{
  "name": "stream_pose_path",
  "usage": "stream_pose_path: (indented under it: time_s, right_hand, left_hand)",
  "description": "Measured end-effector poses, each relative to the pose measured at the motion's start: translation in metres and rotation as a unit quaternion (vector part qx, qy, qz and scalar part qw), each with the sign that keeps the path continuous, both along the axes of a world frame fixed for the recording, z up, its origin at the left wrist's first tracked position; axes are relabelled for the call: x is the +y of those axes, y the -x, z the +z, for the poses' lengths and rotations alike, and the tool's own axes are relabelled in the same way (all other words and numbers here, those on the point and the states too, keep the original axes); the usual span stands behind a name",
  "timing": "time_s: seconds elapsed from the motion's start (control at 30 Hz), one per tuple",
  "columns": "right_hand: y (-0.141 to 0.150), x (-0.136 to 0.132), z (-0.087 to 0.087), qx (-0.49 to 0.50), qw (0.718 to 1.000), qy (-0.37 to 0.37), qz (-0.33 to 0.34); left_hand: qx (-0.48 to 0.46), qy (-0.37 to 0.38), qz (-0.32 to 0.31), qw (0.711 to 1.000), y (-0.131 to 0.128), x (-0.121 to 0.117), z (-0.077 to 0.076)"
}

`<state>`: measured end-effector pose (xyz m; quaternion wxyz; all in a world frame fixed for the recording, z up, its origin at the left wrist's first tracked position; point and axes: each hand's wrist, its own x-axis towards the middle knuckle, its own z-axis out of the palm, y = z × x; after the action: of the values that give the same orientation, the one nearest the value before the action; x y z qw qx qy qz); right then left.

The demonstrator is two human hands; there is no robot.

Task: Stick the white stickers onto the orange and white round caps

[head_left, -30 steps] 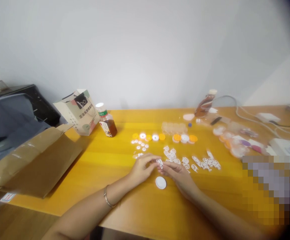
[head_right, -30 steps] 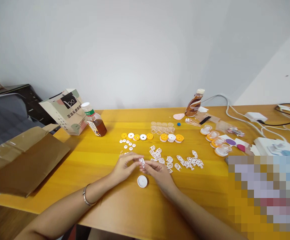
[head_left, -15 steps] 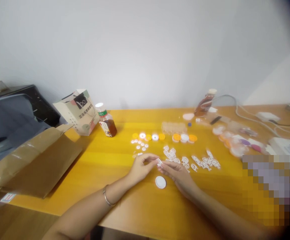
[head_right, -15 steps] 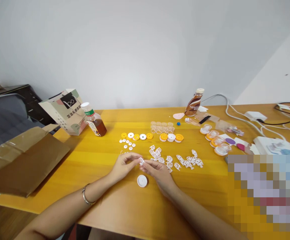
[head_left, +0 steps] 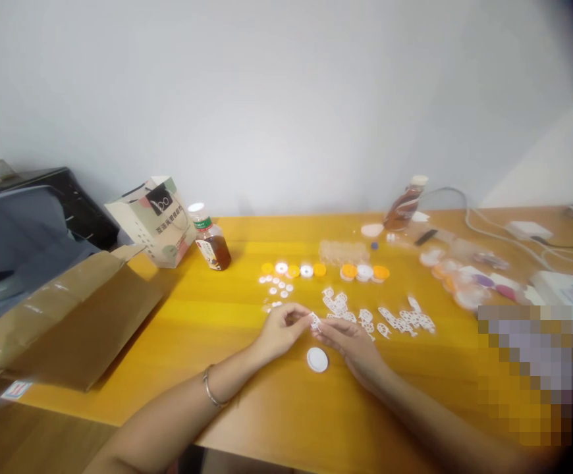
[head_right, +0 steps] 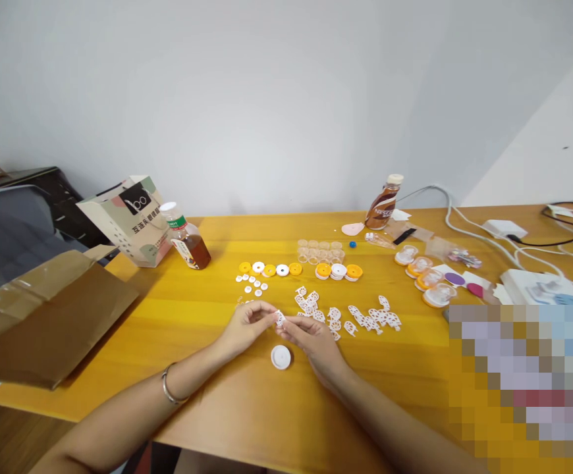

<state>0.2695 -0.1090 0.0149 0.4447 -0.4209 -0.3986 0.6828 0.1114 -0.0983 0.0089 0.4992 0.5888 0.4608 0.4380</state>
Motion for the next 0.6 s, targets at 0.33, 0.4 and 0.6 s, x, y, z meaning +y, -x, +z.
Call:
stream_pose_path:
  time_s: [0.33, 0.4, 0.6]
  right_hand:
    - [0.001, -0.003, 0.002, -0.079, 0.995, -0.060, -0.015]
    - [0.001, -0.003, 0.003, -0.080, 0.994, -0.065, -0.017]
    - [0.000, -0.002, -0.001, -0.075, 0.995, -0.067, -0.010]
  left_hand:
    - [0.039, -0.051, 0.013, 0.998, -0.004, -0.008, 0.007]
    - [0.040, -0.060, 0.017, 0.997, -0.005, -0.010, 0.010]
    - [0.036, -0.079, 0.029, 0.996, -0.007, -0.010, 0.009]
